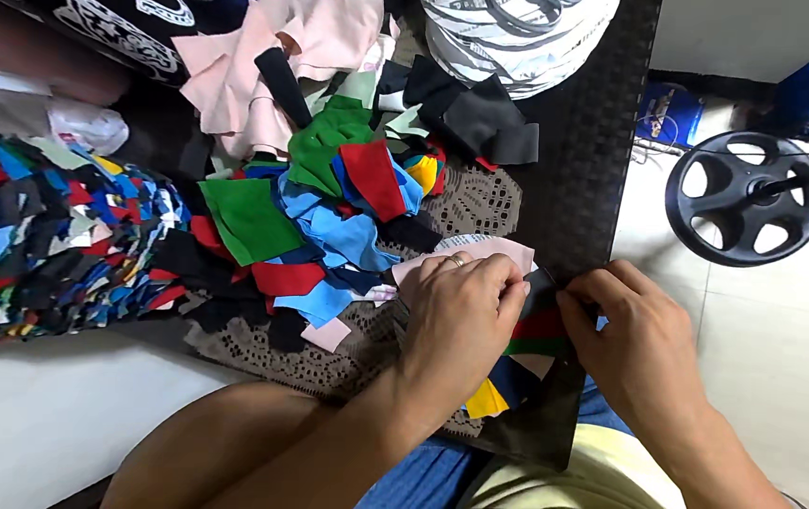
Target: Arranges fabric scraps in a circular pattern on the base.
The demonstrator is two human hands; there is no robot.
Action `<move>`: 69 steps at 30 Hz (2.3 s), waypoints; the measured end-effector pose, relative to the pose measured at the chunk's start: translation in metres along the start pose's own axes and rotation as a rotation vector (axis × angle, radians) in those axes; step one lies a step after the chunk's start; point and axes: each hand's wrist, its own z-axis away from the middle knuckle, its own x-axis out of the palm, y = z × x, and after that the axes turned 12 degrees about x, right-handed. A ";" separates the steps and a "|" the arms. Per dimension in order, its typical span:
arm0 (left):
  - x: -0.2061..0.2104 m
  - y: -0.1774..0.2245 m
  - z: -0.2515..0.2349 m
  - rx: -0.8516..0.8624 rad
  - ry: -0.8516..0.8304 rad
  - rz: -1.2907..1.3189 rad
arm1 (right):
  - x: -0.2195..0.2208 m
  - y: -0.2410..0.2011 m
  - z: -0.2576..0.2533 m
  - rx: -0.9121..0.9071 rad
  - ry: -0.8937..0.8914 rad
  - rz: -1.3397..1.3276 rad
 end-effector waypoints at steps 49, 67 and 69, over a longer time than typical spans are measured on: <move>-0.025 0.008 -0.005 -0.184 -0.285 0.003 | 0.020 0.030 -0.003 -0.172 0.118 -0.172; 0.026 0.018 0.039 0.293 -0.154 -0.247 | 0.006 0.066 -0.005 0.178 0.098 -0.813; 0.029 0.015 0.040 0.303 -0.167 -0.267 | 0.008 0.065 -0.005 0.168 0.093 -0.801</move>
